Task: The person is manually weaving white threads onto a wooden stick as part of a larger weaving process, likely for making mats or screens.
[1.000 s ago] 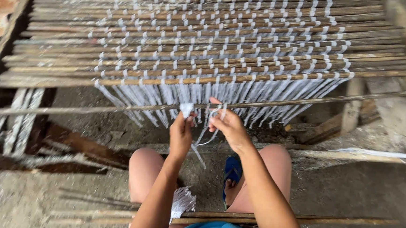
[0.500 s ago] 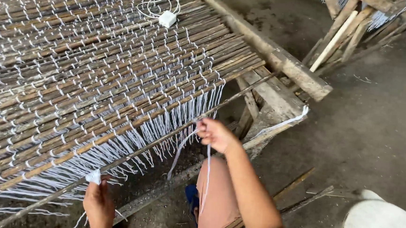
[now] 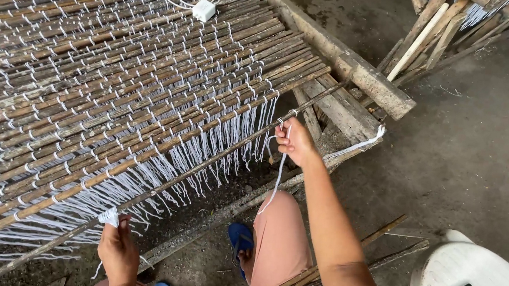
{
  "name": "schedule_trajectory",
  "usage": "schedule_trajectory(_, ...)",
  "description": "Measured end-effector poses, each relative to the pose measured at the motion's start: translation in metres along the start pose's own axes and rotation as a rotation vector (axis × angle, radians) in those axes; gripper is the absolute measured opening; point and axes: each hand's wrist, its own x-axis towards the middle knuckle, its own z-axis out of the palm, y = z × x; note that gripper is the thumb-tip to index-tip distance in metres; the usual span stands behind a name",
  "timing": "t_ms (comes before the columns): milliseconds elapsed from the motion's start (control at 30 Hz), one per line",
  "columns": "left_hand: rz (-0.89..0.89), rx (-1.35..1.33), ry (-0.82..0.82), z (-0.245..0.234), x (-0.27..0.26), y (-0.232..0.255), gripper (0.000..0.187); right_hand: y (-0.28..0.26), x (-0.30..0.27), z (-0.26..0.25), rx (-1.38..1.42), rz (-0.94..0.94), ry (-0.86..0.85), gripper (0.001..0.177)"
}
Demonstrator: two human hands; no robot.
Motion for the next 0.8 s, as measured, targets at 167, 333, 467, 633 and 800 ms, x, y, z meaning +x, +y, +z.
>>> schedule_trajectory(167,-0.190,-0.214,0.034,0.018,-0.006,0.011,0.021,0.133,0.038,-0.011,-0.117,-0.432,0.215,0.056)
schedule_trajectory(333,-0.323,-0.350,0.234,0.027,-0.008,0.019,0.038,0.314,0.065,-0.033,-0.349,-0.161,0.401,0.071)
schedule_trajectory(467,-0.204,-0.720,0.210,0.007,0.000,0.042,0.019,0.373,0.026,-0.002,-0.860,0.342,0.147,0.060)
schedule_trajectory(633,-0.136,-0.829,0.243,-0.005,-0.004,0.068,0.016,0.318,-0.016,0.122,-0.919,0.339,-0.554,0.028)
schedule_trajectory(800,-0.143,-0.866,0.237,-0.004,-0.002,0.076,0.012,0.229,-0.085,0.227,-0.355,-0.436,-0.420,0.022)
